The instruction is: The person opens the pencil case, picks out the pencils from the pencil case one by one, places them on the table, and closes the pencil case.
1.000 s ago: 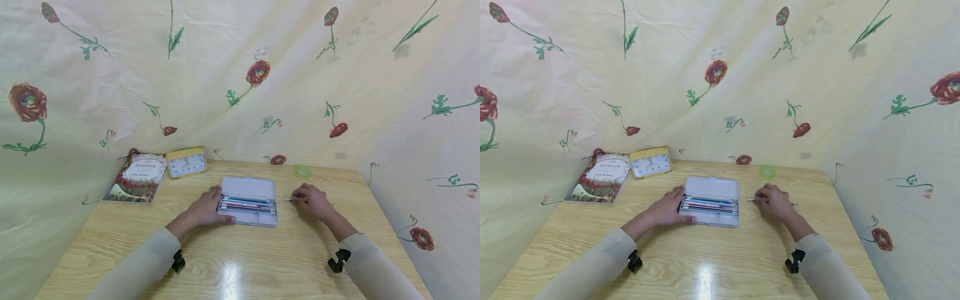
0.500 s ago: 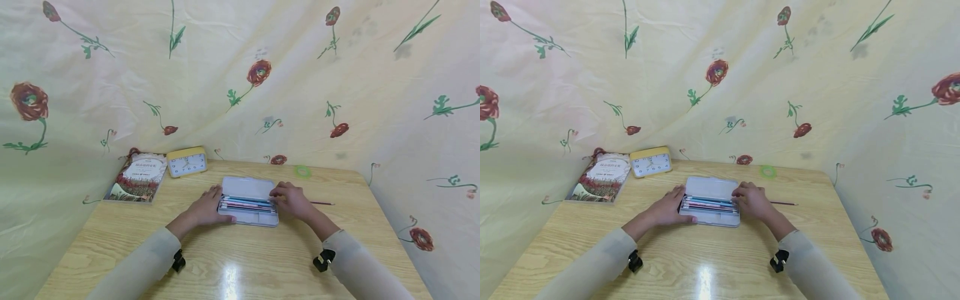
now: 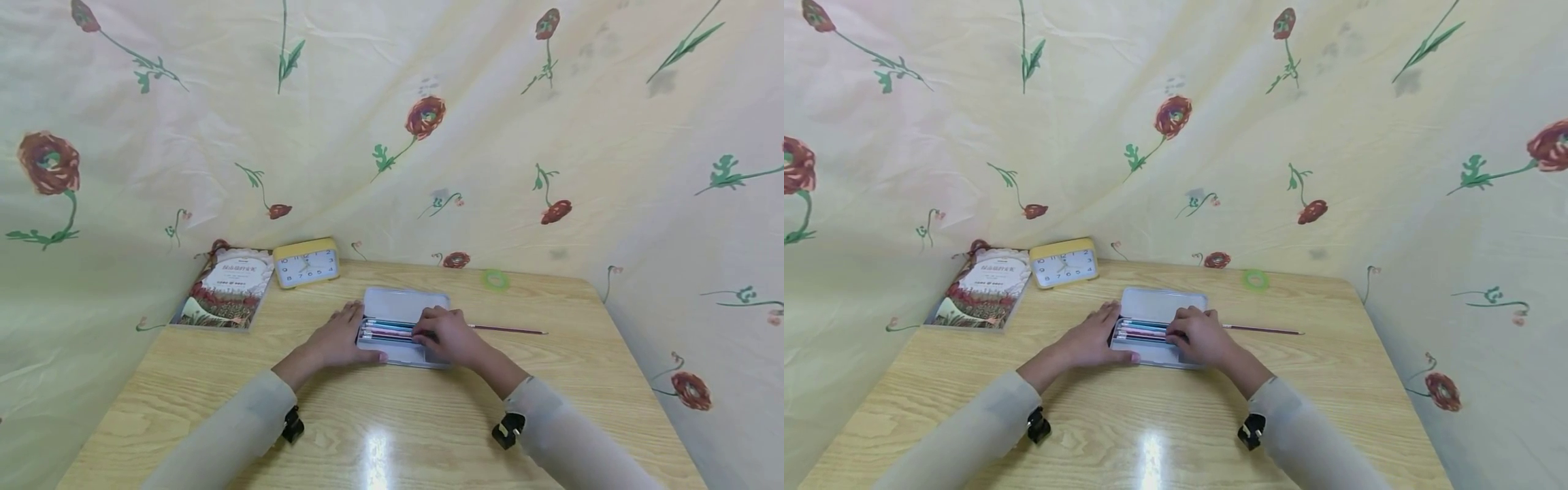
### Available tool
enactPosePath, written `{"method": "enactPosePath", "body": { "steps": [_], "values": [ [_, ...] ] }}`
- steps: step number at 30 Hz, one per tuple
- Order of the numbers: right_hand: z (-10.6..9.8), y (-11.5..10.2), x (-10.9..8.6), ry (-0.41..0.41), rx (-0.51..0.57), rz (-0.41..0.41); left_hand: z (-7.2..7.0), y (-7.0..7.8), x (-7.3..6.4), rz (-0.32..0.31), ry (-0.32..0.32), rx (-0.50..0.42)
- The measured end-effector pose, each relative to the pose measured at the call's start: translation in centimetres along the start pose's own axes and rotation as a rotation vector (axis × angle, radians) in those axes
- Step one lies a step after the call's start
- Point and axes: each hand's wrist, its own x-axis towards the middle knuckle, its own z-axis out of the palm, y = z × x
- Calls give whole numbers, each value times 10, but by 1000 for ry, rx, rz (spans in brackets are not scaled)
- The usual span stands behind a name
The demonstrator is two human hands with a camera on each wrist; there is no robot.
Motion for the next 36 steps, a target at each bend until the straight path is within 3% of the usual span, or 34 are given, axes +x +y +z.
{"method": "enactPosePath", "body": {
  "steps": [16, 36],
  "values": [
    [10, -5, 8, -48, 15, 63, -1, 0, -1, 1, 3, -2],
    [22, -29, 31, -41, 40, -8, -1, 0, -1, 12, 4, 9]
  ]
}}
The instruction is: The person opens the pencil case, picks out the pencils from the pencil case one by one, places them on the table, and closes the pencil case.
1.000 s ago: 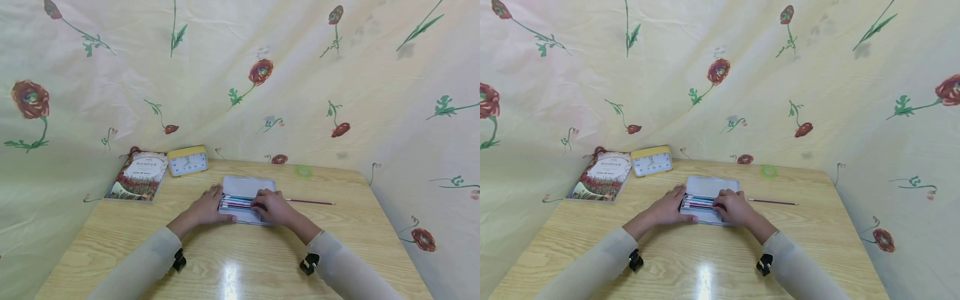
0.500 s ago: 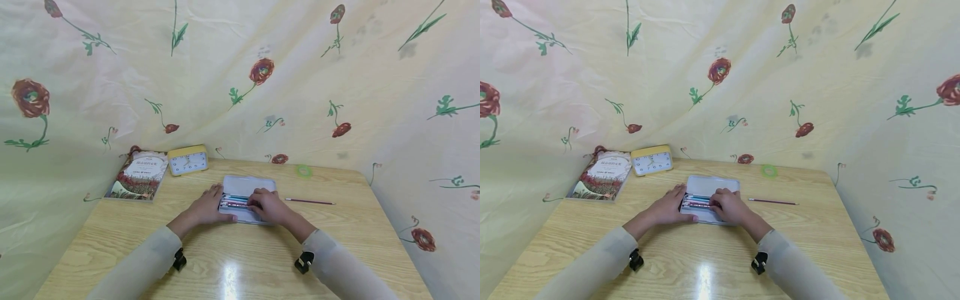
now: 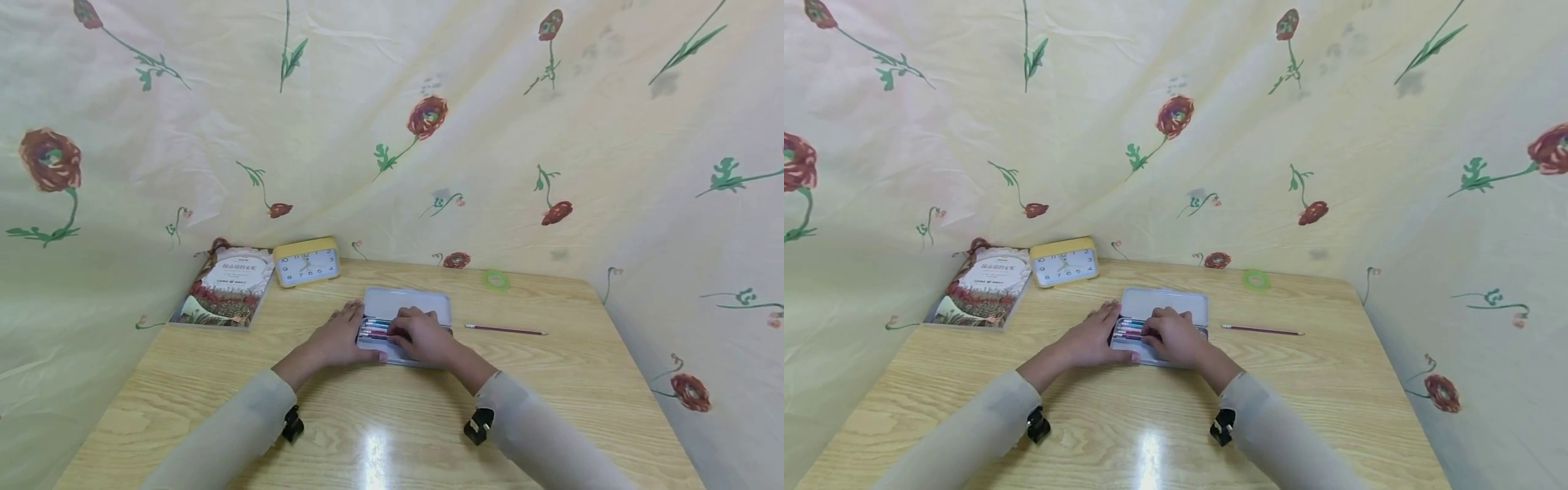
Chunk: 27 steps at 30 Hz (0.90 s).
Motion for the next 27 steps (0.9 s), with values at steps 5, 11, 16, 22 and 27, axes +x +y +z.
{"method": "enactPosePath", "body": {
  "steps": [5, 11, 16, 22, 27],
  "values": [
    [0, -3, 2, -9, 5, 8, -1, 1, -1, 14, 4, 1],
    [0, -5, 2, -2, -13, 16, -2, 1, -1, 15, 5, 16],
    [-3, -8, 2, 39, -37, 19, -3, 2, -2, 12, 1, 15],
    [-5, -6, 0, 77, -90, 37, -3, 3, -2, 1, 0, 6],
    [-8, 1, -3, 98, -108, 45, -1, 2, -1, -9, -3, -1]
  ]
}}
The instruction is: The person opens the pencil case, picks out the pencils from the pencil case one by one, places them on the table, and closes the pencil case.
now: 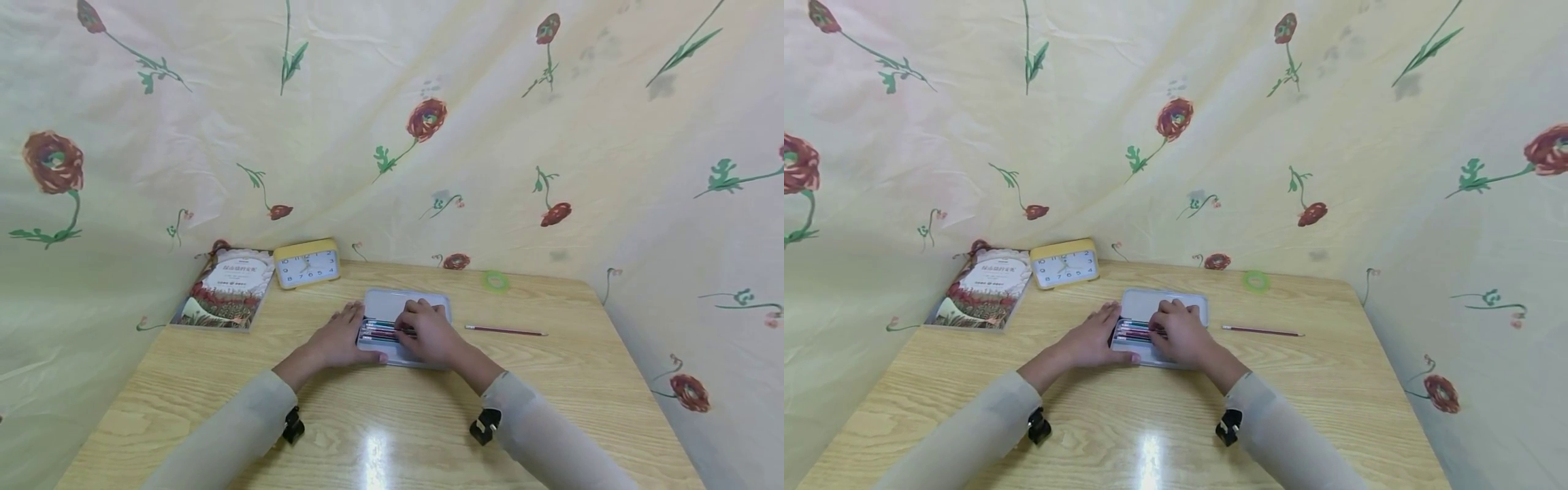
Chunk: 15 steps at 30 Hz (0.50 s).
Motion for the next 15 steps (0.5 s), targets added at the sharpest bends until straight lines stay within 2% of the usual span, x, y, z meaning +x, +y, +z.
{"method": "enactPosePath", "body": {
  "steps": [6, 15],
  "values": [
    [-6, 12, -8, 34, -25, -8, 0, 1, 0, 5, 5, -18],
    [-20, 33, -23, 31, 0, 68, 0, 1, 0, 5, -4, -18]
  ]
}}
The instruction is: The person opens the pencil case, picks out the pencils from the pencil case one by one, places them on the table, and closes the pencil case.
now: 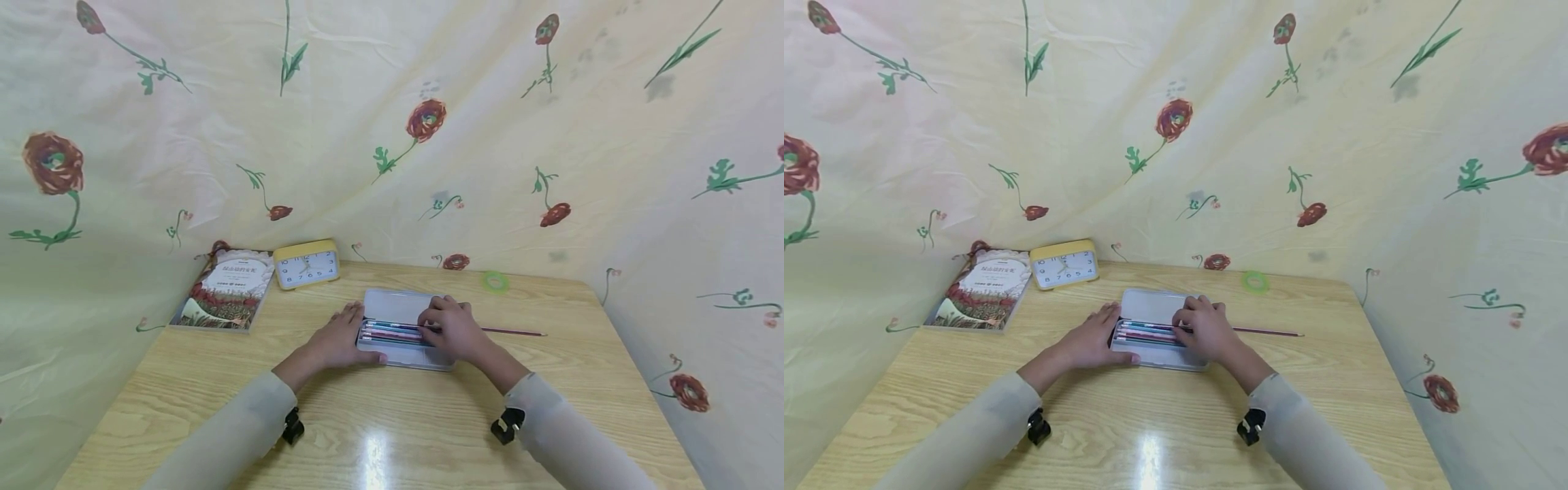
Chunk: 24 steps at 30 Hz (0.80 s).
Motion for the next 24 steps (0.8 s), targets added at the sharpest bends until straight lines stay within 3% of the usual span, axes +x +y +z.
{"method": "enactPosePath", "body": {
  "steps": [7, 17, 24],
  "values": [
    [-7, 21, -12, -4, 0, 47, 0, 1, -1, -2, 5, -15],
    [-17, 57, -37, 96, -45, 44, 0, 1, -2, -11, -2, -10],
    [-25, 84, -54, 112, -102, 81, 0, 1, -2, -7, -2, -7]
  ]
}}
